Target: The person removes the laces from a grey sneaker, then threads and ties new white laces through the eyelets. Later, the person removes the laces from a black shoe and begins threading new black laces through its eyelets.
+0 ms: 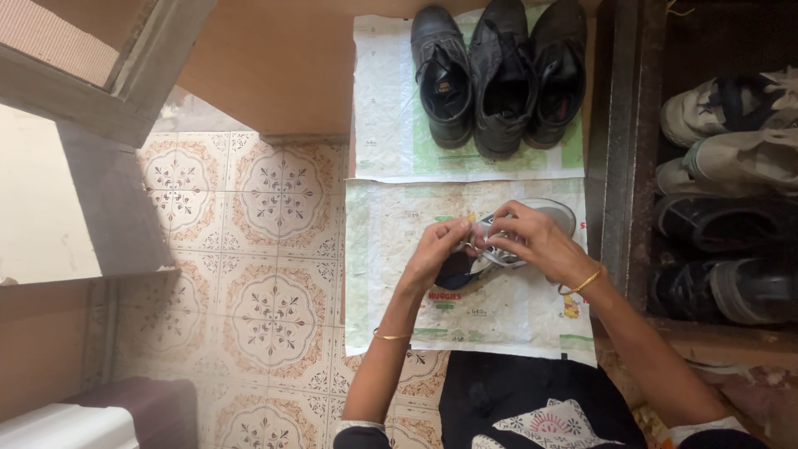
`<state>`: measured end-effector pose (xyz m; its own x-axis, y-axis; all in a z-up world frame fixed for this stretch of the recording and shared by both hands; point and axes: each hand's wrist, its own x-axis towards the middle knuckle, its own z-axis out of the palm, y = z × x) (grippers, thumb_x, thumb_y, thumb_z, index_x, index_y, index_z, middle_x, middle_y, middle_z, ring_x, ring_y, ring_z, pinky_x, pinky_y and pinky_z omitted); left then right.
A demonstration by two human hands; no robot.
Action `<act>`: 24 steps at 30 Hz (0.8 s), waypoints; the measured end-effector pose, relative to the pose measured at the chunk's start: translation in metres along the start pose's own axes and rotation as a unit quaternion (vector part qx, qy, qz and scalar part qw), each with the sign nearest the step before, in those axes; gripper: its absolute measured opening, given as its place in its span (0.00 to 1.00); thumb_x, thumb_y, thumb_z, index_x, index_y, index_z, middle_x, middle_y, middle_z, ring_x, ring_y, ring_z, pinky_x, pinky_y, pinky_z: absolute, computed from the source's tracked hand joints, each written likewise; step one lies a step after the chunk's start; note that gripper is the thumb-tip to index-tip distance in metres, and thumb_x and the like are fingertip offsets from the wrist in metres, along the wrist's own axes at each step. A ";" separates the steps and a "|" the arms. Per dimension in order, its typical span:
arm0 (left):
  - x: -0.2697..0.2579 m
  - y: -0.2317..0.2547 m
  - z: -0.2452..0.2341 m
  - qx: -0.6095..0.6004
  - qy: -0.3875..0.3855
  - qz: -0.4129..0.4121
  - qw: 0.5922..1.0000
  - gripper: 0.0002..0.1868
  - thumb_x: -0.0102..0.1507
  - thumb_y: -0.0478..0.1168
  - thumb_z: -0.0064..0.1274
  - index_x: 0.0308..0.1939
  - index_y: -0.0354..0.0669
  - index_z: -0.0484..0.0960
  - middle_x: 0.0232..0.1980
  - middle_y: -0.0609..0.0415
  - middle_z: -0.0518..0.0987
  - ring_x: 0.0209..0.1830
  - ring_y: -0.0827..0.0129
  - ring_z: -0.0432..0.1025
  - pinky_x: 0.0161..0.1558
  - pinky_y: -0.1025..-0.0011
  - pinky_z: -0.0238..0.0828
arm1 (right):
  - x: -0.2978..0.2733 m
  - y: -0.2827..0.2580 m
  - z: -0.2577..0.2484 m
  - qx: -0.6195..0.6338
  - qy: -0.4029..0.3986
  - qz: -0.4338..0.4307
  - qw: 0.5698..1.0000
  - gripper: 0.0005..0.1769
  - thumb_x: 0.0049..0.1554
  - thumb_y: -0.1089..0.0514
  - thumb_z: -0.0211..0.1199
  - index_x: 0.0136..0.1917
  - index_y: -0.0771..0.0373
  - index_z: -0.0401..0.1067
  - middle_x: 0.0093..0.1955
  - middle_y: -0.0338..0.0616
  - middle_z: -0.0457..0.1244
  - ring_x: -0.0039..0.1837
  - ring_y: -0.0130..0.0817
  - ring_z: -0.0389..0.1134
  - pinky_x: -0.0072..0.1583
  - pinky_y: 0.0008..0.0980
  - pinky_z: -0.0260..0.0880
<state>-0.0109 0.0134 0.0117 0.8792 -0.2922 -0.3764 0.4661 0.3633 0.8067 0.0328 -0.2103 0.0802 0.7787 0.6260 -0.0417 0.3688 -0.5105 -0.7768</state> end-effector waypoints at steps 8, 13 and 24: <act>-0.001 -0.037 0.004 0.194 0.013 0.054 0.979 0.11 0.64 0.37 0.59 0.46 0.30 0.85 0.34 0.55 0.80 0.31 0.77 0.69 0.35 0.76 0.66 | 0.037 -0.006 0.012 0.016 0.079 -0.026 0.996 0.12 0.57 0.54 0.66 0.50 0.63 0.76 0.56 0.43 0.65 0.49 0.36 0.71 0.52 0.35 0.73; -0.001 -0.035 0.010 0.293 0.120 0.086 0.945 0.11 0.66 0.38 0.54 0.44 0.33 0.86 0.31 0.53 0.82 0.30 0.77 0.73 0.36 0.75 0.70 | 0.034 0.005 0.037 0.033 0.145 0.066 0.987 0.22 0.57 0.56 0.66 0.63 0.64 0.71 0.63 0.48 0.60 0.47 0.34 0.70 0.48 0.34 0.74; -0.004 -0.019 0.038 0.224 0.251 0.137 0.932 0.11 0.60 0.35 0.61 0.41 0.35 0.75 0.28 0.52 0.82 0.27 0.74 0.77 0.30 0.73 0.72 | -0.016 0.053 0.091 0.173 0.089 0.115 0.974 0.12 0.57 0.60 0.68 0.54 0.66 0.78 0.45 0.42 0.70 0.44 0.28 0.70 0.47 0.29 0.71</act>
<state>-0.0267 -0.0257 0.0152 0.9468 0.2494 -0.2033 0.2282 -0.0752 0.9707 -0.0056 -0.1939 -0.0176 0.9076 0.3906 -0.1540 0.0046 -0.3759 -0.9266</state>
